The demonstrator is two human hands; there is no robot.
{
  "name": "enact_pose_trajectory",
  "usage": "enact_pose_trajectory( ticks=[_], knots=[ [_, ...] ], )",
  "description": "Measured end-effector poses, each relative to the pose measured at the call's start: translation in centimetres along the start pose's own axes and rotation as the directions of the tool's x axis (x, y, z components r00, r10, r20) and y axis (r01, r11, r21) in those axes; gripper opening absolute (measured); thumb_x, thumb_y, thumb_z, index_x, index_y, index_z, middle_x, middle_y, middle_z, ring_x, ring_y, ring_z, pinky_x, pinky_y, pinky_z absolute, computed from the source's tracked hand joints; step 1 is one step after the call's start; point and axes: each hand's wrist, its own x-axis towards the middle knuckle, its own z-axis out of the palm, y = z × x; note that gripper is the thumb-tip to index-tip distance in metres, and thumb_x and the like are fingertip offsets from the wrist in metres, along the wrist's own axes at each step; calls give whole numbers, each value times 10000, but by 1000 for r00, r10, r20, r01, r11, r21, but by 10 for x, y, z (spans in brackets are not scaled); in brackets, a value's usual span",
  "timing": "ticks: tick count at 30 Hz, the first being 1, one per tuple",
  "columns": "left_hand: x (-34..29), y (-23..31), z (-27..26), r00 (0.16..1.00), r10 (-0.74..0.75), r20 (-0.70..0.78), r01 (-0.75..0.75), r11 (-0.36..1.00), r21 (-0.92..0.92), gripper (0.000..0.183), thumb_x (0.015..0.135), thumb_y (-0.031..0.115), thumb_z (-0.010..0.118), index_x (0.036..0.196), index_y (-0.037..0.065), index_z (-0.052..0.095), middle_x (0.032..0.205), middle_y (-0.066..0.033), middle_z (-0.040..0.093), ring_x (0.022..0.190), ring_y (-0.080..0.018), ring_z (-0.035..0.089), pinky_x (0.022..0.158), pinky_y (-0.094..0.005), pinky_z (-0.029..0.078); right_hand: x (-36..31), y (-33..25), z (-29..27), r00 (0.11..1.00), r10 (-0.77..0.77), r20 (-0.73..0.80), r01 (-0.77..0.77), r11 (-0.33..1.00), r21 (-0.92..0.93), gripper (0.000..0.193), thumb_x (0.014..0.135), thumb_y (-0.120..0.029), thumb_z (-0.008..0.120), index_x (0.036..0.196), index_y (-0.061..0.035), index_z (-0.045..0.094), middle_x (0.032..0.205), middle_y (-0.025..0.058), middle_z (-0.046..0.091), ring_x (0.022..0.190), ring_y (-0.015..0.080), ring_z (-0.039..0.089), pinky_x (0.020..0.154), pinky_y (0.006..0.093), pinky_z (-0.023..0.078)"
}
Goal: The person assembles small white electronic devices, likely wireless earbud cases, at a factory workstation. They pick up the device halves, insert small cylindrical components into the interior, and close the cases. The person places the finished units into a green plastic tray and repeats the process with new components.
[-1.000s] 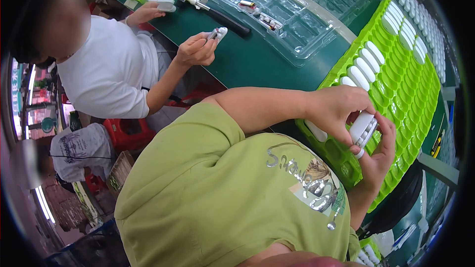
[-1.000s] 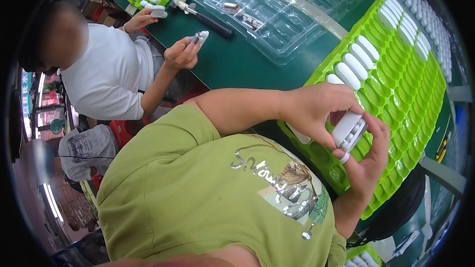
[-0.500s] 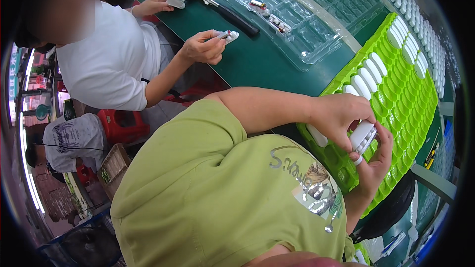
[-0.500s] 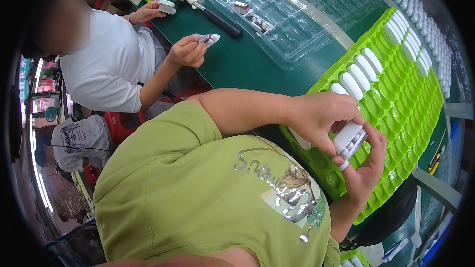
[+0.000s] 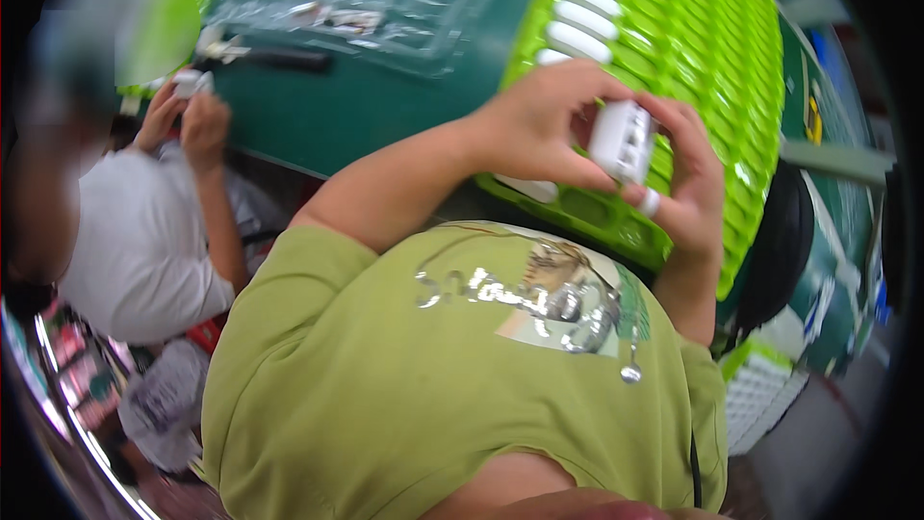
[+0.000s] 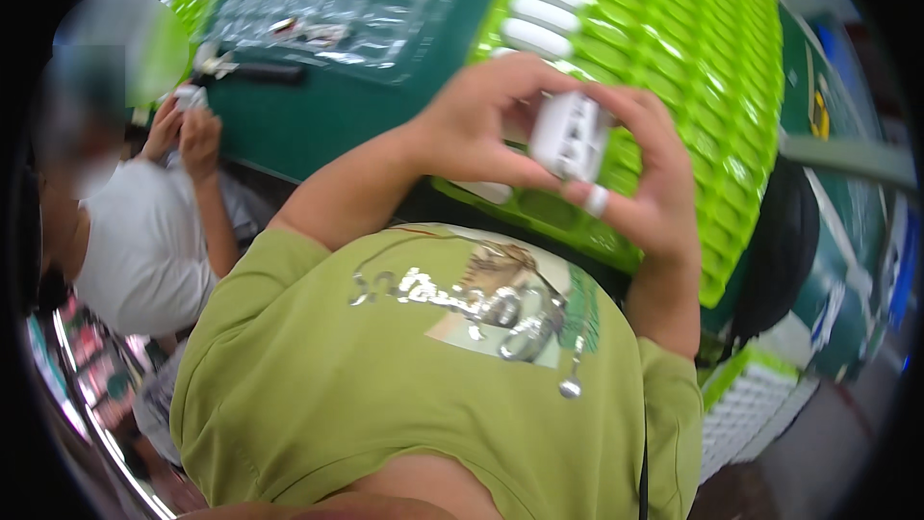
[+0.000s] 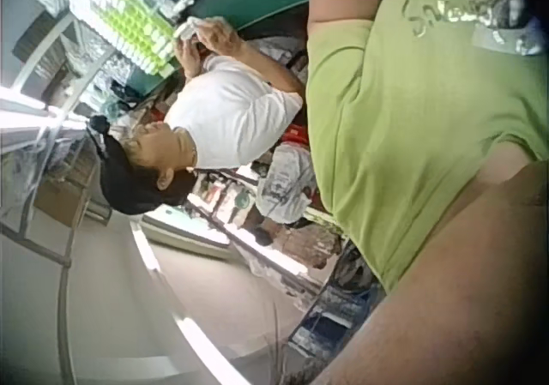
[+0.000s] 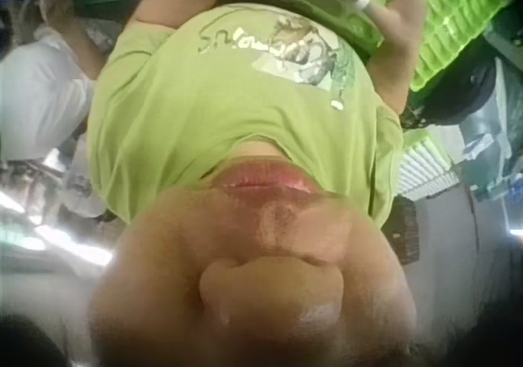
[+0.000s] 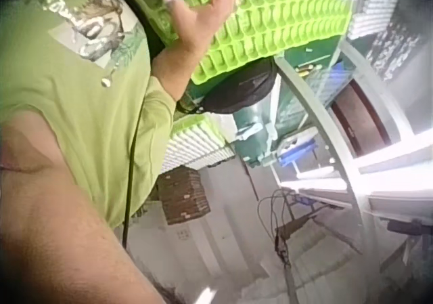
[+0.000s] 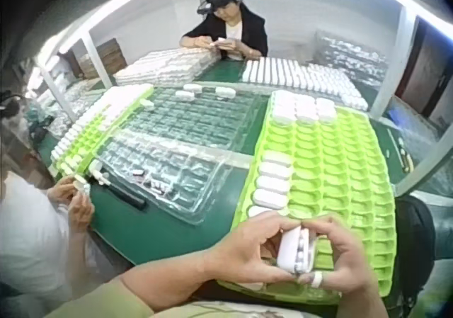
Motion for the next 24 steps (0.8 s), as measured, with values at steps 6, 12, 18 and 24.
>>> enact_pose_trajectory(
  ticks=[6, 12, 18, 24],
  knots=[
    [4, -5, 5, 1000, -10, -12, 10, 999, -40, 707, 627, 74, 893, 1249, -1, 563, 1112, -96, 586, 954, -170, 655, 807, -303, 584, -6, 2, -4, 998, -38, -54, 34, 997, -67, 701, 620, -198, 860, 1259, -44, 616, 1166, 119, 626, 1087, 268, 577, 933, 363, 437],
    [2, -1, 7, 998, -67, -18, 65, 994, -88, 725, 642, 15, 864, 1288, 5, 536, 1164, -84, 558, 1028, -175, 629, 850, -316, 591, -7, -1, -1, 984, -132, -119, 106, 973, -204, 661, 610, -192, 865, 1216, -58, 639, 1134, 122, 628, 1058, 297, 579, 921, 387, 453],
    [4, -1, 4, 1000, -26, -17, 24, 992, -122, 685, 632, 15, 864, 1250, 4, 568, 1111, -80, 555, 964, -156, 630, 817, -291, 611, -7, -4, -1, 974, -176, -141, 141, 963, -229, 646, 597, -195, 872, 1191, -61, 656, 1110, 117, 629, 1036, 295, 580, 903, 388, 458],
    [2, -3, 5, 996, 94, -11, -94, 995, -41, 680, 619, 49, 901, 1215, -16, 580, 1063, -79, 562, 927, -157, 660, 800, -296, 618, -9, -7, -3, 981, -169, -94, 141, 958, -249, 659, 582, -243, 891, 1177, -60, 674, 1077, 104, 632, 995, 280, 571, 868, 385, 454]
  ],
)
